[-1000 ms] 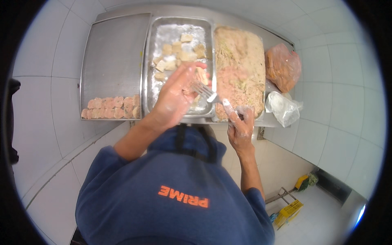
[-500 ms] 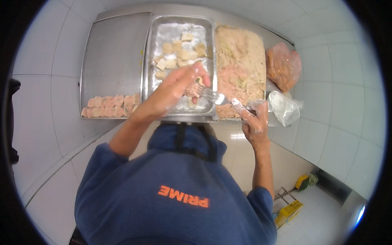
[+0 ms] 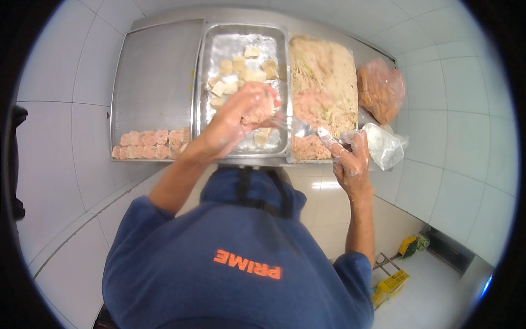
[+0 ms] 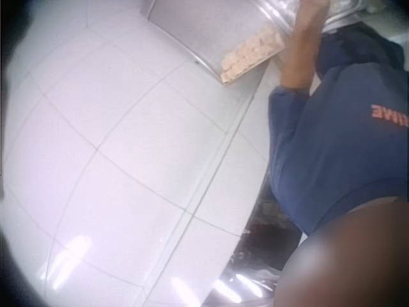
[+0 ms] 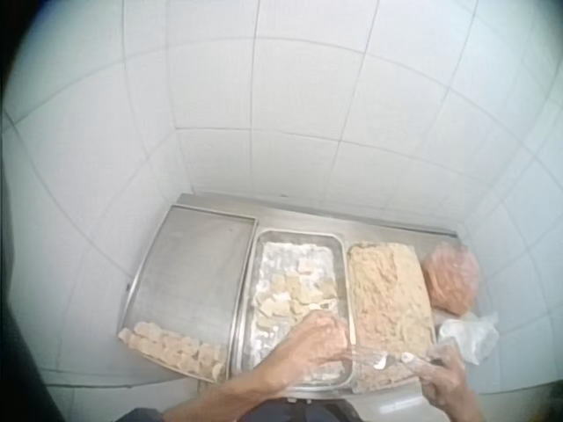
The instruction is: The person repeatedly scoops ground meat with a fork, places it onto small dough pieces, and arranges the formed meatballs in a tray. The process is continuous and repetitive throughout the clip.
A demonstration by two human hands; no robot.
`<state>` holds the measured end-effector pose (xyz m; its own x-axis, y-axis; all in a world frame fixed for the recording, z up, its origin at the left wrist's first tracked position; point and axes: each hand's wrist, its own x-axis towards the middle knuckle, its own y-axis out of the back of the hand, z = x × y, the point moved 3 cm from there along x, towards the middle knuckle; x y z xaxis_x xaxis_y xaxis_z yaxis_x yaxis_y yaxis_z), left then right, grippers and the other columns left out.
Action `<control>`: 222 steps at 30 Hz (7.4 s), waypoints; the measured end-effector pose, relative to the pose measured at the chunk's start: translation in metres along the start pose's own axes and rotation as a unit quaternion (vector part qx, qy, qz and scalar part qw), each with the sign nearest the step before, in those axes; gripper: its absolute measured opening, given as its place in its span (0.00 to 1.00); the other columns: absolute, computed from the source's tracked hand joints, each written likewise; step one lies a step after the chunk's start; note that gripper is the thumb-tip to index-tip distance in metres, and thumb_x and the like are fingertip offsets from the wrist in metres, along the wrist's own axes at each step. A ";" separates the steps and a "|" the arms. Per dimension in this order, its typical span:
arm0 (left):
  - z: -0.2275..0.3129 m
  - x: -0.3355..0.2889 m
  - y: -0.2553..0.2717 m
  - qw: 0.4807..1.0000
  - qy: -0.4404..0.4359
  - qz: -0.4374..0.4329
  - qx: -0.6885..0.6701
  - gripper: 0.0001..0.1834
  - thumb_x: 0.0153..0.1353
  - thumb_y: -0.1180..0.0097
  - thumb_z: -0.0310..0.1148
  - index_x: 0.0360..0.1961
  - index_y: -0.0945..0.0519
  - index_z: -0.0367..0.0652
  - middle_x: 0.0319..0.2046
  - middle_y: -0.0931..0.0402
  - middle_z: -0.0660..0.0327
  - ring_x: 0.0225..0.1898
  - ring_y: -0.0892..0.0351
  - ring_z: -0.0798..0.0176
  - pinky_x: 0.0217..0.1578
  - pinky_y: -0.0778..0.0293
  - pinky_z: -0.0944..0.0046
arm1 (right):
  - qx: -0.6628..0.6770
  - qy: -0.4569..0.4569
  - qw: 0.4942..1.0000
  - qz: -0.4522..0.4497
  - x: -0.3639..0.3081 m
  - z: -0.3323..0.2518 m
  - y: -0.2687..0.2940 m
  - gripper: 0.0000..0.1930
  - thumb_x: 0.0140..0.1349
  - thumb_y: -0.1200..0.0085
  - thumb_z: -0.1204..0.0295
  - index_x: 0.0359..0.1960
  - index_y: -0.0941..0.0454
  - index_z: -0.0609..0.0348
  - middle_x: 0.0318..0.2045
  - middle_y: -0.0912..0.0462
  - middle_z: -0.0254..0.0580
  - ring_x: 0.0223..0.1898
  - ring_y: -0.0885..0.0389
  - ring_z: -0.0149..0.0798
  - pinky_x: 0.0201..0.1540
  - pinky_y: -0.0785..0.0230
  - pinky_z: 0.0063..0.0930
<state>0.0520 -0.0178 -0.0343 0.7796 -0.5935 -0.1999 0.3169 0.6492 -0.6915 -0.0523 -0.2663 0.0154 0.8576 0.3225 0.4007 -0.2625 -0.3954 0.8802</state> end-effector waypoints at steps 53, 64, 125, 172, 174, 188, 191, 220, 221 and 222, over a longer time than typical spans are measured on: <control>0.081 -0.176 0.364 0.767 -0.099 0.496 0.395 0.22 0.68 0.39 0.33 0.61 0.26 0.38 0.46 0.18 0.55 0.46 0.18 0.58 0.45 0.20 0.59 | 0.046 -0.041 0.998 0.017 -0.004 -0.033 -0.045 0.28 0.56 0.48 0.90 0.60 0.17 0.62 0.40 0.25 0.49 0.43 0.25 0.49 0.45 0.29 0.39; 0.048 -0.280 0.504 0.500 -0.005 0.517 0.695 0.21 0.60 0.40 0.29 0.56 0.18 0.40 0.48 0.15 0.41 0.54 0.19 0.38 0.58 0.26 0.45 | 0.034 -0.115 0.992 0.033 -0.022 -0.031 -0.053 0.28 0.58 0.51 0.89 0.62 0.19 0.64 0.40 0.24 0.49 0.42 0.25 0.49 0.46 0.29 0.38; -0.035 0.035 -0.045 0.981 -0.005 -0.010 -0.192 0.18 0.80 0.55 0.34 0.64 0.30 0.34 0.50 0.22 0.50 0.56 0.20 0.53 0.63 0.25 0.47 | 0.144 -0.159 0.971 0.105 -0.042 -0.003 -0.034 0.25 0.69 0.59 0.82 0.67 0.25 0.66 0.36 0.26 0.49 0.33 0.30 0.42 0.37 0.33 0.37; 0.016 0.020 -0.036 0.926 0.030 -0.102 0.362 0.36 0.80 0.70 0.64 0.38 0.18 0.47 0.32 0.22 0.64 0.31 0.21 0.70 0.25 0.25 0.69 | 0.038 -0.004 0.999 0.028 -0.018 0.003 0.010 0.22 0.55 0.39 0.80 0.52 0.10 0.48 0.33 0.29 0.42 0.34 0.32 0.46 0.37 0.38 0.38; 0.015 0.019 -0.039 0.915 0.059 -0.141 0.373 0.38 0.79 0.72 0.66 0.38 0.18 0.46 0.35 0.21 0.62 0.34 0.19 0.67 0.27 0.22 0.67 | 0.018 0.008 1.000 -0.016 -0.015 0.005 0.011 0.23 0.55 0.39 0.81 0.52 0.10 0.47 0.33 0.29 0.42 0.34 0.32 0.46 0.37 0.38 0.37; -0.039 0.023 -0.005 0.973 0.004 0.158 -0.171 0.11 0.74 0.43 0.31 0.53 0.24 0.38 0.49 0.22 0.56 0.52 0.21 0.61 0.52 0.22 0.61 | 0.082 -0.099 0.991 0.045 -0.032 0.008 -0.001 0.28 0.55 0.44 0.88 0.57 0.14 0.56 0.35 0.31 0.44 0.36 0.31 0.45 0.39 0.35 0.36; -0.039 0.020 -0.006 0.982 -0.010 0.144 -0.118 0.13 0.74 0.43 0.28 0.56 0.24 0.37 0.51 0.21 0.54 0.55 0.21 0.60 0.54 0.23 0.60 | 0.080 -0.110 0.989 0.062 -0.036 0.002 -0.011 0.29 0.55 0.45 0.89 0.59 0.14 0.56 0.35 0.31 0.44 0.36 0.31 0.45 0.40 0.35 0.36; -0.016 0.014 -0.038 0.994 -0.021 0.018 -0.104 0.19 0.82 0.61 0.39 0.60 0.26 0.39 0.46 0.23 0.57 0.46 0.22 0.63 0.56 0.24 0.56 | 0.051 -0.089 0.991 0.082 -0.042 -0.019 -0.035 0.31 0.50 0.41 0.88 0.58 0.12 0.51 0.34 0.30 0.41 0.37 0.31 0.45 0.43 0.36 0.38; -0.017 0.014 -0.039 0.994 -0.012 0.015 -0.106 0.18 0.82 0.61 0.39 0.60 0.25 0.39 0.46 0.23 0.57 0.46 0.22 0.63 0.55 0.24 0.56 | 0.053 -0.094 0.991 0.076 -0.041 -0.019 -0.037 0.30 0.51 0.41 0.88 0.58 0.12 0.51 0.34 0.30 0.41 0.37 0.31 0.45 0.43 0.36 0.38; -0.017 0.014 -0.040 0.994 0.000 0.002 -0.108 0.18 0.82 0.61 0.39 0.60 0.25 0.39 0.45 0.23 0.57 0.46 0.22 0.63 0.54 0.24 0.56 | 0.056 -0.098 0.991 0.071 -0.040 -0.019 -0.038 0.30 0.51 0.41 0.88 0.58 0.12 0.51 0.34 0.30 0.41 0.36 0.31 0.45 0.43 0.36 0.38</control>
<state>0.0411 -0.0597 -0.0214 0.7805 -0.5914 -0.2028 0.1912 0.5345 -0.8232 -0.0853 -0.2482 -0.0296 0.8877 0.0878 0.4519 -0.3457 -0.5210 0.7804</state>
